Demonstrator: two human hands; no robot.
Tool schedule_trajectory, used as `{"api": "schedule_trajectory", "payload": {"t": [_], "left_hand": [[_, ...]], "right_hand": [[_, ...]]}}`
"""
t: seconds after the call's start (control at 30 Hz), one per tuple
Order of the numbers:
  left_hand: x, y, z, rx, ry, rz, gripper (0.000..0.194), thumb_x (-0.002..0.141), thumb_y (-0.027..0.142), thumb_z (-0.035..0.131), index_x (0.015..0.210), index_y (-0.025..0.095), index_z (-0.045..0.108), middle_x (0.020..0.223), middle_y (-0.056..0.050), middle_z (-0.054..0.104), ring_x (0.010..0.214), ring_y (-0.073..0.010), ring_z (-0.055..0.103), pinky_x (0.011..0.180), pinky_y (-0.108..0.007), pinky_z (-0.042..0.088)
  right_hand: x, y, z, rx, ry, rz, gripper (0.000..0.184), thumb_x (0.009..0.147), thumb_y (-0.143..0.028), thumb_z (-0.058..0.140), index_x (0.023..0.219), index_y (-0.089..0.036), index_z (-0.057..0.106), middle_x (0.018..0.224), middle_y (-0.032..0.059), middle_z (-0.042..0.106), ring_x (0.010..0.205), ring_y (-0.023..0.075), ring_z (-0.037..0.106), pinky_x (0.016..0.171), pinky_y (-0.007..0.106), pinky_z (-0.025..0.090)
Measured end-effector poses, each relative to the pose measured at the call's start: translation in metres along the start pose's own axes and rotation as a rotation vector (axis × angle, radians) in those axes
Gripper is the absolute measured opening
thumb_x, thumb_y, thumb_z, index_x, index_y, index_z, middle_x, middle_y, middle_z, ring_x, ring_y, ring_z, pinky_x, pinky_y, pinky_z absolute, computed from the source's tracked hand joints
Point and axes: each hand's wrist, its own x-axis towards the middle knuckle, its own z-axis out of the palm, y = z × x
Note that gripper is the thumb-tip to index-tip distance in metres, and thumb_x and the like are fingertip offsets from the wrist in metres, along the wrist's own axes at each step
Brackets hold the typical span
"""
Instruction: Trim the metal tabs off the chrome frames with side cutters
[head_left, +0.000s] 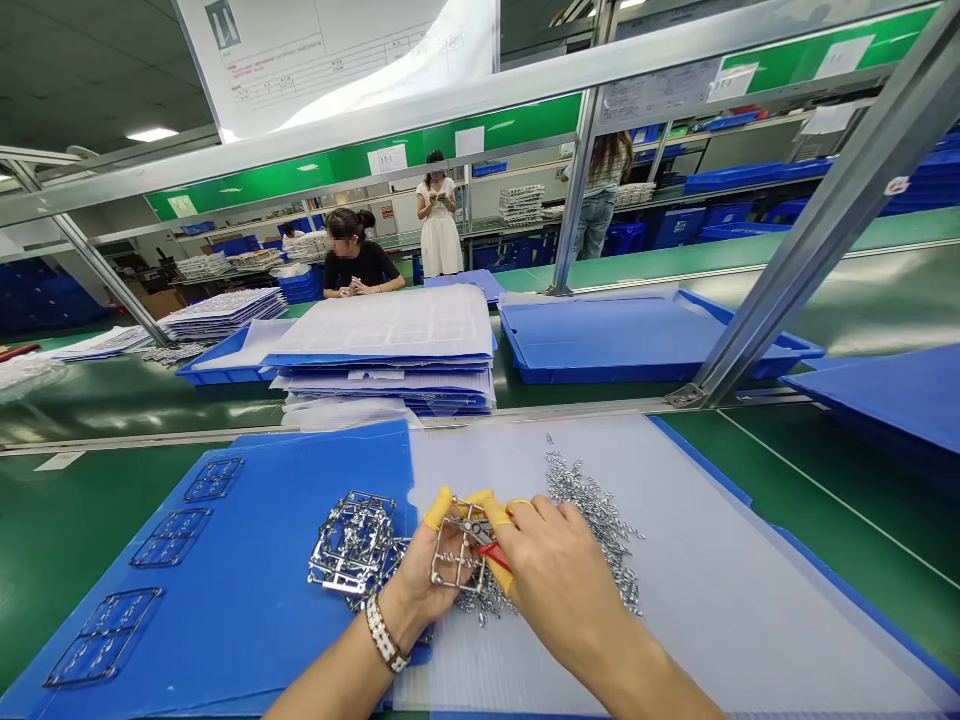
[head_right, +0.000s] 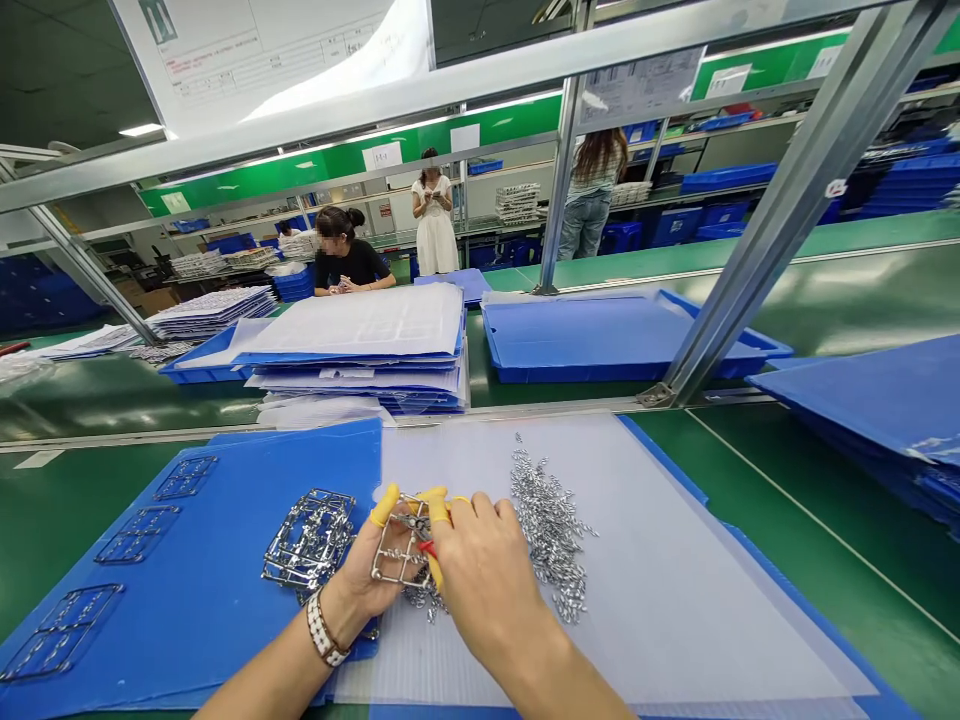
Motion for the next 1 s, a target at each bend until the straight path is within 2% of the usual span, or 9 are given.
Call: {"api": "schedule_trajectory", "payload": {"t": [0.13,0.27,0.7,0.9,1.0], "left_hand": [[0.001,0.002,-0.001,-0.021,-0.061,0.035,0.047,0.088,0.045,0.047,0.105,0.005,0.064,0.089,-0.013,0.069,0.070,-0.0158,0.062,0.071,-0.028,0.047],[0.003,0.002,-0.004,-0.028,-0.095,0.029,0.054,0.089,0.048,0.042,0.110,0.003,0.061,0.099,-0.018,0.067,0.082,-0.0215,0.063,0.077,-0.034,0.047],[0.003,0.001,-0.005,-0.042,-0.108,0.035,0.050,0.091,0.044,0.041,0.107,0.003,0.064,0.095,-0.015,0.069,0.075,-0.0171,0.061,0.071,-0.029,0.046],[0.004,-0.001,-0.008,0.019,-0.068,0.042,0.048,0.090,0.045,0.042,0.104,0.006,0.066,0.097,-0.015,0.068,0.076,-0.0172,0.061,0.074,-0.030,0.047],[0.003,0.000,-0.008,0.023,-0.072,0.039,0.051,0.090,0.047,0.041,0.106,0.005,0.065,0.096,-0.014,0.068,0.075,-0.0173,0.061,0.073,-0.030,0.047]], "right_hand": [[-0.009,0.013,0.007,0.002,-0.014,0.055,0.033,0.072,-0.031,0.070,0.102,-0.020,0.061,0.081,0.0026,0.064,0.079,0.0202,0.051,0.069,0.034,0.027],[-0.011,0.015,0.014,-0.023,-0.079,0.066,0.027,0.073,-0.032,0.069,0.097,-0.022,0.062,0.079,0.0032,0.064,0.077,0.0200,0.051,0.067,0.034,0.025],[-0.002,0.007,0.011,-0.032,-0.157,0.055,0.021,0.078,-0.029,0.064,0.097,-0.021,0.061,0.080,0.0037,0.062,0.080,0.0214,0.051,0.066,0.036,0.025],[-0.001,0.003,0.008,-0.104,-0.181,0.022,0.011,0.079,-0.017,0.059,0.089,-0.019,0.062,0.076,0.0044,0.060,0.075,0.0208,0.051,0.064,0.037,0.025],[0.000,0.003,0.006,-0.122,-0.172,-0.011,0.011,0.077,-0.012,0.059,0.085,-0.019,0.062,0.074,0.0036,0.059,0.072,0.0197,0.050,0.063,0.037,0.024]]}}
